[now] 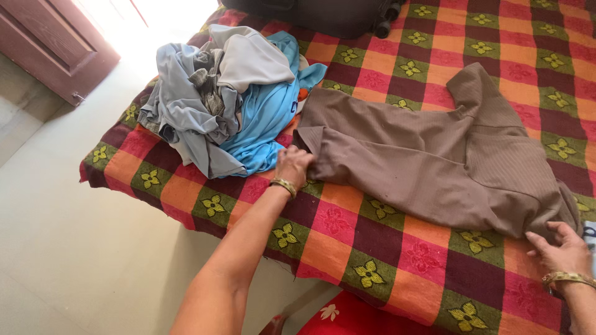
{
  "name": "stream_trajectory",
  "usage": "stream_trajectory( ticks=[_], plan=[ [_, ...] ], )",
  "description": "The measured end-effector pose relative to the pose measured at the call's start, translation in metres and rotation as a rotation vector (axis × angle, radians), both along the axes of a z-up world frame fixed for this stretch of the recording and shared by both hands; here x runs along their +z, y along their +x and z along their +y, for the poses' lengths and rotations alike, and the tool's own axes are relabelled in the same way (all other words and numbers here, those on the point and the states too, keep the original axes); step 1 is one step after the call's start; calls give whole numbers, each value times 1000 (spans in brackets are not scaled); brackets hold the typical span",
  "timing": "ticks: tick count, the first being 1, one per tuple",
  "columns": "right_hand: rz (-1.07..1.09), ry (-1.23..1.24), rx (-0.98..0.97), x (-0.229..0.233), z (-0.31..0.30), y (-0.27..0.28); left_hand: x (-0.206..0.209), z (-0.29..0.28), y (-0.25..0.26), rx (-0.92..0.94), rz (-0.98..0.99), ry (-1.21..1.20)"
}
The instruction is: The person folds several garments on a bed, including a brown zip-up top, a light blue t-shirt, and a striped shirt. Each item is smoothed, folded into a compact rectangle, and placed in a neat stack.
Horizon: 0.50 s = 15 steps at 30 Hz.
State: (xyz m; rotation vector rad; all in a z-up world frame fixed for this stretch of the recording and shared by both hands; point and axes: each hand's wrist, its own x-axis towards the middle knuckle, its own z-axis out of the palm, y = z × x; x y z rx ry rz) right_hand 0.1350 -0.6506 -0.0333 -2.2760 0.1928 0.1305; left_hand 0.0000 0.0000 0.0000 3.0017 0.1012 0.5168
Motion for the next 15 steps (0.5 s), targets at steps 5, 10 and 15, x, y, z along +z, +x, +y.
stream_trajectory(
  ticks=[5,10,15],
  plan=[
    [-71,48,-2,-6,3,-3,-3,-13,-14,5,-13,-70],
    [-99,200,-49,-6,6,-2,-4,-3,-5,450,-27,-473],
    [14,413,-126,15,-2,3,-24,40,16,490,182,-670]
  ],
)
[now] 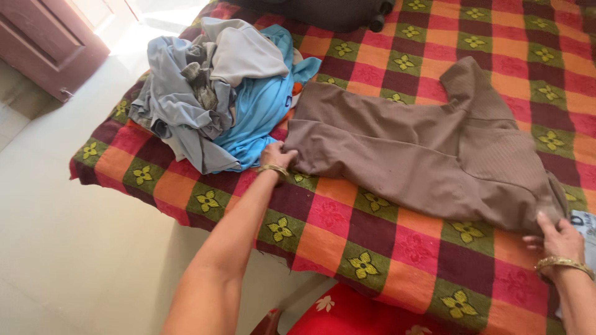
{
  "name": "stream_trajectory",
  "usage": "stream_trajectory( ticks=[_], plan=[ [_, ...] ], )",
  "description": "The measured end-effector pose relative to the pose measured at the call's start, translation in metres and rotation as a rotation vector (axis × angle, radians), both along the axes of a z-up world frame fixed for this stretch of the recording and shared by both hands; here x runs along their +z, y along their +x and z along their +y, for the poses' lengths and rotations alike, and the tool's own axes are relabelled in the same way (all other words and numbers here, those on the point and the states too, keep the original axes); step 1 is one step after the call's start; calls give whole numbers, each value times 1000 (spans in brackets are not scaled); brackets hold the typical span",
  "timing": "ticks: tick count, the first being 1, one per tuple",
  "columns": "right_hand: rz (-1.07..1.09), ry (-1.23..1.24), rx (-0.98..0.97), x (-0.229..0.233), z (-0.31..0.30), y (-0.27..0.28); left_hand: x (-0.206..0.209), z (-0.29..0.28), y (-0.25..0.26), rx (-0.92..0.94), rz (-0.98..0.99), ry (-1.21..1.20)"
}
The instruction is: The person folds several garments on a bed, including a brown zip-up top, a light blue t-shirt, and a striped shirt. Each item is smoothed, folded into a compact rectangle, and placed in a neat stack.
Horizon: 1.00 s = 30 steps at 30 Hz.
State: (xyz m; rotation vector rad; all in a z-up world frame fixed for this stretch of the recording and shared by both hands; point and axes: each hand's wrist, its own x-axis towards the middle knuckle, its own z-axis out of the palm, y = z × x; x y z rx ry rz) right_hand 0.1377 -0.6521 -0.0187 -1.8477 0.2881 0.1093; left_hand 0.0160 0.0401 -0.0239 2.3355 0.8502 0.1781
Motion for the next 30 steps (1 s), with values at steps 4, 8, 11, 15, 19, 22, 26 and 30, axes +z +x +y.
stream_trajectory(
  ticks=[4,8,11,15,19,22,26,30],
  plan=[
    [-68,81,-84,20,-22,-4,-1,30,3,-43,-544,-479],
    [-25,-103,26,31,-57,-22,20,66,-40,-86,-387,-791],
    [158,-117,42,25,-72,-38,19,72,-73,-50,-45,-665],
    [263,-77,8,12,-77,-49,10,67,-81,80,45,-638],
    [252,-57,1,13,-70,-50,6,55,-66,150,294,-314],
    [223,-54,-32,19,-65,-53,3,46,-64,57,182,-267],
    [158,-114,-1,29,-70,-64,6,41,-69,-42,-324,-529],
    [118,-83,146,36,-80,-91,13,64,-98,-136,-393,-732]
  ],
)
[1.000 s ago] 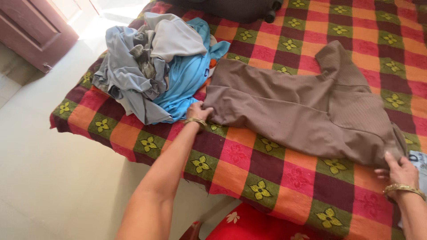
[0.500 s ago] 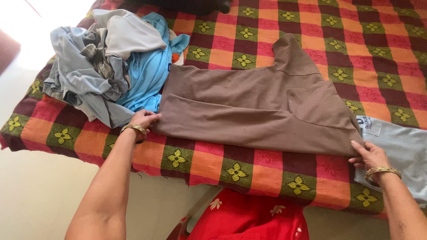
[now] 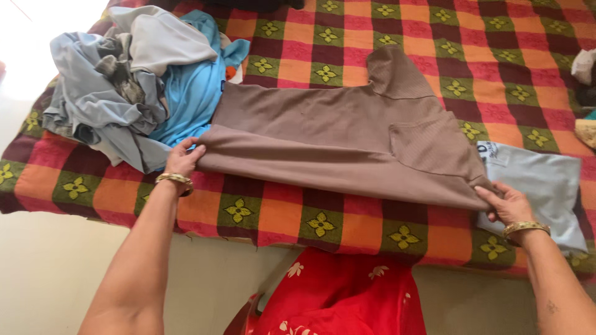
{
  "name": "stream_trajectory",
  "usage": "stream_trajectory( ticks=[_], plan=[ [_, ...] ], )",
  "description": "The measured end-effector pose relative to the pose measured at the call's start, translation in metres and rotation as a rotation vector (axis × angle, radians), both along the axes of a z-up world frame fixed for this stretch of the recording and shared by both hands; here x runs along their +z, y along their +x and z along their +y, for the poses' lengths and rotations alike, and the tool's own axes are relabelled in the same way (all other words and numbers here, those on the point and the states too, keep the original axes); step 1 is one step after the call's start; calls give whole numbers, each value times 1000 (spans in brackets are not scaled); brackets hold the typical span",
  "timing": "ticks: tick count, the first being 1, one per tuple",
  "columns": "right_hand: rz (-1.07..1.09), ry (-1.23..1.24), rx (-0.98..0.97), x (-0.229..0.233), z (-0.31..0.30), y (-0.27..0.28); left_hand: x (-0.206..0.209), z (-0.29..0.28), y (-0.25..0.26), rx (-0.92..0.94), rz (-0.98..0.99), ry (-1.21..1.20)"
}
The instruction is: The person folds several garments on a bed, including a brown zip-up top, a light blue t-shirt, and a striped shirt. Each item is smoothed, folded into a compact rectangle, and placed in a neat stack.
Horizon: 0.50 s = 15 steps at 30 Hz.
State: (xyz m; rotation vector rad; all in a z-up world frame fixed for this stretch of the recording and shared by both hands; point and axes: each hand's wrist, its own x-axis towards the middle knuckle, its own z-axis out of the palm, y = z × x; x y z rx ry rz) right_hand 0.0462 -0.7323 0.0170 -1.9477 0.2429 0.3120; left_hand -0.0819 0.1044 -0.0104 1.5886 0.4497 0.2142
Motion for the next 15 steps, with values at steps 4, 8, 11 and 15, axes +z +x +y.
stream_trajectory(
  ticks=[4,8,11,15],
  plan=[
    [333,-66,75,2,-5,-35,-15,22,-34,-112,323,166],
    [379,-173,70,2,2,-45,-27,22,-29,-104,484,317],
    [369,-154,50,4,11,-42,-21,-3,-13,2,461,560],
    [328,-48,34,4,20,-42,-3,-18,-18,144,394,878]
  ],
)
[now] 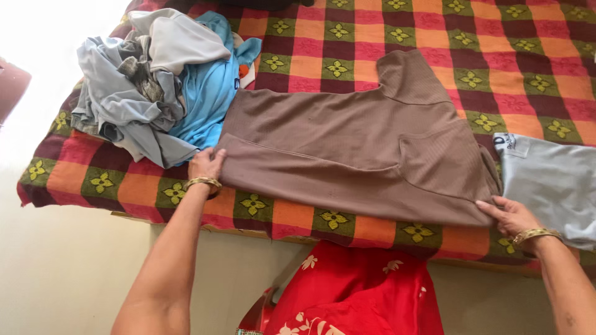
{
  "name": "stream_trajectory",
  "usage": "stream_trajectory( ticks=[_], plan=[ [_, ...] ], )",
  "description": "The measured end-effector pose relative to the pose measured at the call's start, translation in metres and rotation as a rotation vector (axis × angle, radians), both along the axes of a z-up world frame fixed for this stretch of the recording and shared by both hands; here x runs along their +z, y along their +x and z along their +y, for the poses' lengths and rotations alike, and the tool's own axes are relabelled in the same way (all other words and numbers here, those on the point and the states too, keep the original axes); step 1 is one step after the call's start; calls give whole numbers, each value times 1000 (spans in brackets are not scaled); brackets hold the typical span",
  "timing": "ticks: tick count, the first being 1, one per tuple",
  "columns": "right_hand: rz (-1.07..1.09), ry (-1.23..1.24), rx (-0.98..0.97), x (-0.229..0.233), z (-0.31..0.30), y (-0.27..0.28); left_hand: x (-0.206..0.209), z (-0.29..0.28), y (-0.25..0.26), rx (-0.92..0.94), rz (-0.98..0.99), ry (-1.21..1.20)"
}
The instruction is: The person folds several garments on a bed, including a brown zip-up top, a light blue t-shirt, and a striped shirt. Each item is smoothed, folded into a compact rectangle, and placed in a neat stack.
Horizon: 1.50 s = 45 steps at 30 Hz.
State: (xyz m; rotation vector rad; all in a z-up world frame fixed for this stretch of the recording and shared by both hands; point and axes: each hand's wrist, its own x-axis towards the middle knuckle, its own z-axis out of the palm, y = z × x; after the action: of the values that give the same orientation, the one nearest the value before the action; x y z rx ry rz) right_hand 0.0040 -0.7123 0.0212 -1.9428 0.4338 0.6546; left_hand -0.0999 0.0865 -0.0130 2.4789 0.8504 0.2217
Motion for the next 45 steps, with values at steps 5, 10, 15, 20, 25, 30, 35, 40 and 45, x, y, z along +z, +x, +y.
stream_trajectory(
  ticks=[5,10,15,20,25,30,35,40,45],
  plan=[
    [-15,-83,94,-10,-4,-20,25,11,-30,-62,-212,14],
    [32,-167,218,-10,15,-30,52,-7,-48,-23,40,109],
    [-20,-199,180,9,29,0,78,-82,2,-282,-398,575],
    [-174,-357,183,19,42,20,47,-236,83,-705,-364,-52],
    [-344,-381,60,26,54,33,12,-381,140,-584,-64,-482],
    [-539,-459,80,23,72,64,9,-436,166,-179,44,-599],
    [-628,-428,96,19,88,71,31,-436,162,-165,168,-749],
    [-667,-337,39,31,100,56,60,-428,144,-245,114,-927],
    [-722,-194,-36,37,106,46,72,-428,130,-381,-49,-829]
  ],
)
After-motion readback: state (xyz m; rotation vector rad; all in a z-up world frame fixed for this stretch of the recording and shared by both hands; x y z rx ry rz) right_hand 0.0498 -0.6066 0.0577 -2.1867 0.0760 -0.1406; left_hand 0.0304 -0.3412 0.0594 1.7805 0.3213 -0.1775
